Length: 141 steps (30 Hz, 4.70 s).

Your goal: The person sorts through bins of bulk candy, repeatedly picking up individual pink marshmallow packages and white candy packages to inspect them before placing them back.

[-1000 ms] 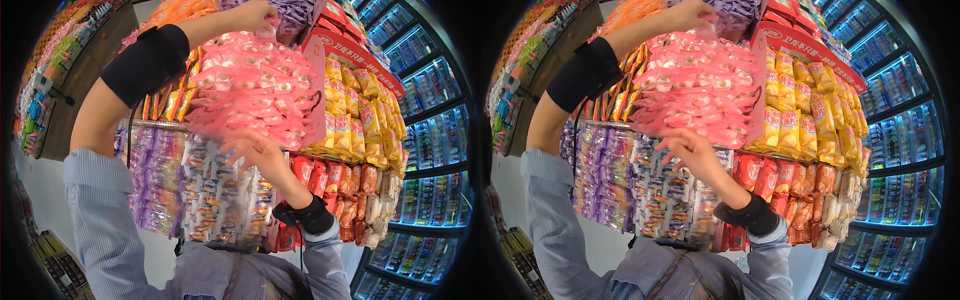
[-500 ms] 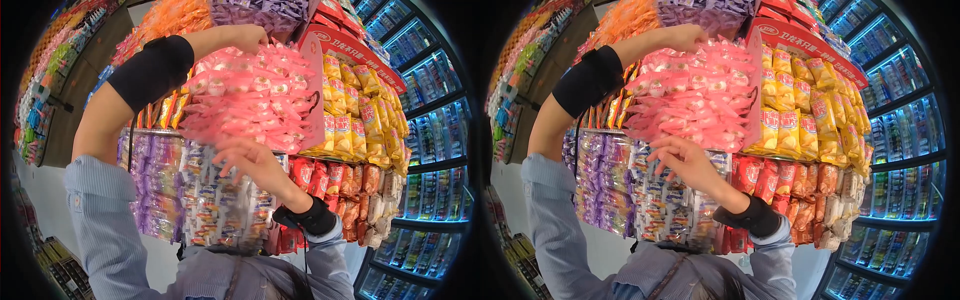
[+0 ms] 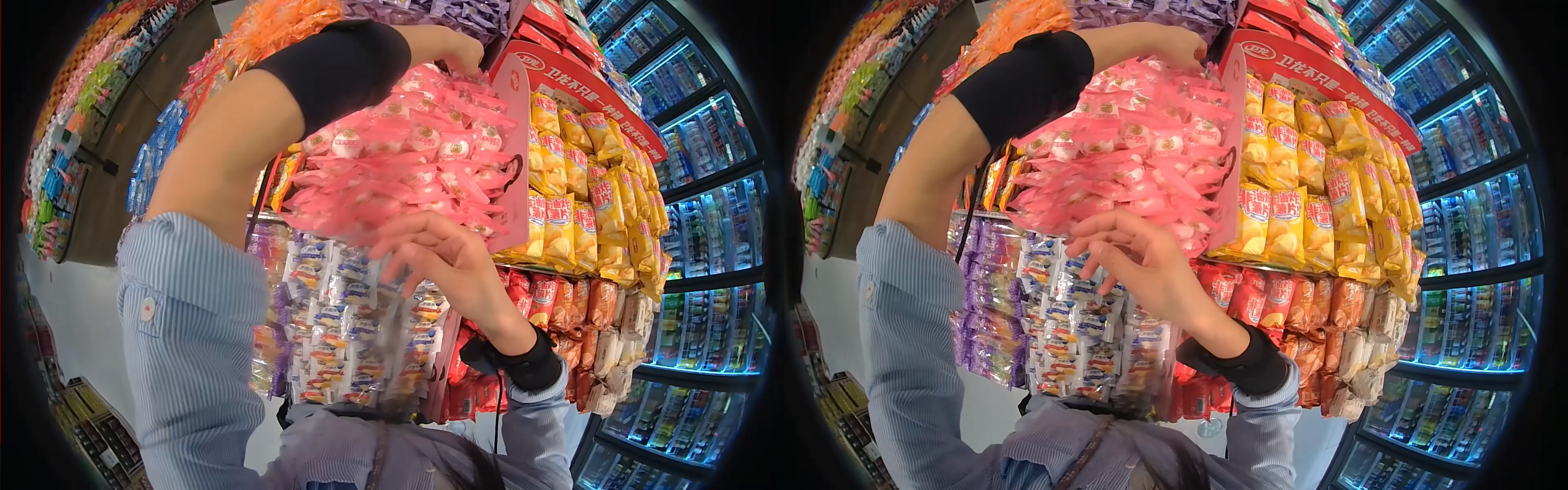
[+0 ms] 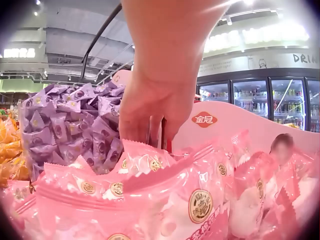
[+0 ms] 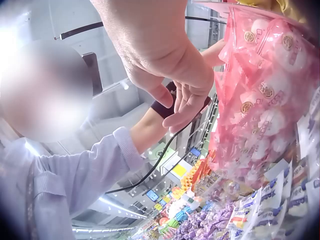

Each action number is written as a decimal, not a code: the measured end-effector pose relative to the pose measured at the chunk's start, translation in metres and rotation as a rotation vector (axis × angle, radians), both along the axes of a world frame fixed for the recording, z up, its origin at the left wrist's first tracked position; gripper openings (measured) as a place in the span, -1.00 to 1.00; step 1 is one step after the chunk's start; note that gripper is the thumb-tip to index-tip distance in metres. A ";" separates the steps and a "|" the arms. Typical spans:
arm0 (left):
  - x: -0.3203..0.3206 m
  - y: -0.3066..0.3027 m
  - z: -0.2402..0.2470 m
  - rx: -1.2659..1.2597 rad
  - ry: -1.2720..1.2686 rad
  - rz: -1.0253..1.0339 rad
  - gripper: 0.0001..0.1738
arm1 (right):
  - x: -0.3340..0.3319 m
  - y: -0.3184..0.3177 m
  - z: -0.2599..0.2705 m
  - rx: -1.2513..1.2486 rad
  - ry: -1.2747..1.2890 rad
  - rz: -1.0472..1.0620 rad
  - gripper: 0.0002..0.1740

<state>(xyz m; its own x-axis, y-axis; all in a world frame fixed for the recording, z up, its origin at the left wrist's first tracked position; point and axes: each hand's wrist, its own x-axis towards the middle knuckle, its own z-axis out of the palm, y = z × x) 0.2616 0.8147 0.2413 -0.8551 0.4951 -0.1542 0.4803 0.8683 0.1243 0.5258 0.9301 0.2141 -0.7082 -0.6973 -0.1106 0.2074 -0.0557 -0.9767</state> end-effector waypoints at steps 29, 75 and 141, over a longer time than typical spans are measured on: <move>0.060 -0.047 0.020 1.083 0.015 0.082 -0.78 | 0.013 -0.003 -0.001 -0.028 0.045 0.013 -0.76; 0.378 -0.061 -0.089 1.852 -0.477 0.565 -0.82 | 0.030 -0.033 -0.006 0.230 0.326 -0.288 -0.83; 0.364 -0.102 -0.092 1.736 -0.336 0.463 -0.81 | -0.271 -0.030 0.046 1.345 1.274 -0.164 -0.83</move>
<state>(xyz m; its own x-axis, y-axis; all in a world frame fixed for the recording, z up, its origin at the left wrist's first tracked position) 0.6254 0.7129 0.1491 -0.9988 0.0238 0.0428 0.0340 -0.2925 0.9557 0.2552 0.9000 0.2596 -0.8404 -0.5276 0.1239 -0.5212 0.8495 0.0816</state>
